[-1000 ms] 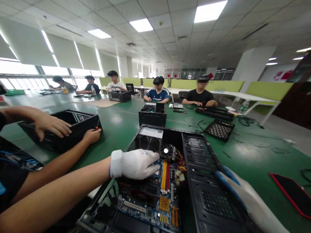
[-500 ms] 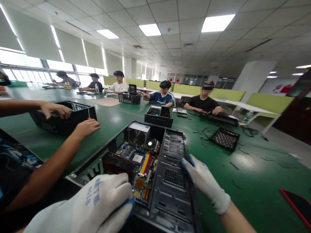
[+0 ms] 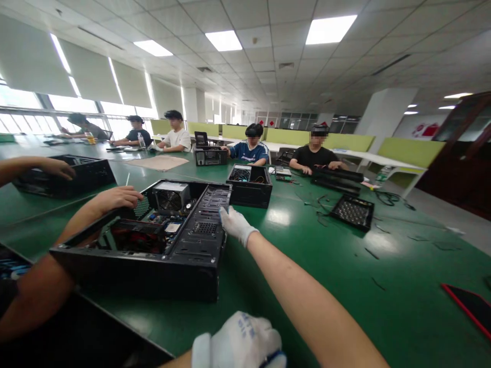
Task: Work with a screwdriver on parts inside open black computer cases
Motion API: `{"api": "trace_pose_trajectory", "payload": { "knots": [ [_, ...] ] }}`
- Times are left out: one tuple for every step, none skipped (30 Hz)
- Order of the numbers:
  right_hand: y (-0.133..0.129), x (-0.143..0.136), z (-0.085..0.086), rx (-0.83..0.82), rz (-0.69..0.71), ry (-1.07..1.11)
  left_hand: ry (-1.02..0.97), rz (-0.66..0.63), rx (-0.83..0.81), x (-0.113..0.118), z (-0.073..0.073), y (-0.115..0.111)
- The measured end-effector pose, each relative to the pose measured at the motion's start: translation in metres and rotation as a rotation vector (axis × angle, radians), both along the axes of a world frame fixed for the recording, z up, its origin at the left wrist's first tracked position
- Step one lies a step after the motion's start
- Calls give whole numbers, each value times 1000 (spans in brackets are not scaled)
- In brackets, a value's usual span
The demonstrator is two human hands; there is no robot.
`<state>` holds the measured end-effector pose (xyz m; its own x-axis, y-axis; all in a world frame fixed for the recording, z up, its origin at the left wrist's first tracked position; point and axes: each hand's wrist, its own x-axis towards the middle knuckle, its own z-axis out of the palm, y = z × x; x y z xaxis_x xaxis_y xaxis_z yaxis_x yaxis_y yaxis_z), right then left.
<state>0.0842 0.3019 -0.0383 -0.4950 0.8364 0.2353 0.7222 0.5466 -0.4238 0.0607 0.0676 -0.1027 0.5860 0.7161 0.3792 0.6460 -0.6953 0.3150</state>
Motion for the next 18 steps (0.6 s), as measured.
{"api": "trace_pose_trajectory", "payload": {
  "knots": [
    [7,-5,0,-8,4,-21,22,0,-14,4,-7,16],
    [13,-7,-1,-15,0,-42,41,-10,-21,6,-14,34],
    [20,-7,-2,-19,-13,-62,48,5,-22,6,-21,50],
    [27,-5,-4,-22,-37,-82,48,24,-21,4,-27,64],
    [35,0,-5,-23,-72,-102,41,47,-19,2,-34,77],
    [43,6,-7,-20,-113,-124,29,76,-19,-1,-40,86],
    [52,13,-8,-15,-154,-149,17,101,-21,-4,-46,94],
    [63,20,-10,-8,-193,-177,5,123,-24,-7,-51,99],
    [73,28,-11,2,-228,-208,-5,141,-27,-9,-55,102],
    [85,35,-11,12,-260,-240,-13,151,-29,-10,-58,104],
    [97,42,-10,23,-290,-273,-17,149,-26,-11,-60,105],
    [109,49,-10,36,-316,-306,-20,140,-19,-10,-62,105],
    [122,54,-8,49,-340,-337,-21,125,-11,-9,-64,105],
    [134,59,-7,63,-363,-365,-22,115,0,-8,-65,105],
    [146,62,-5,75,-382,-391,-22,105,10,-7,-67,104],
    [157,65,-3,86,-400,-415,-23,101,18,-6,-69,103],
    [168,67,-2,95,-415,-436,-24,101,24,-6,-70,103],
    [178,68,0,103,-425,-455,-27,103,29,-5,-72,102]
  ]
}}
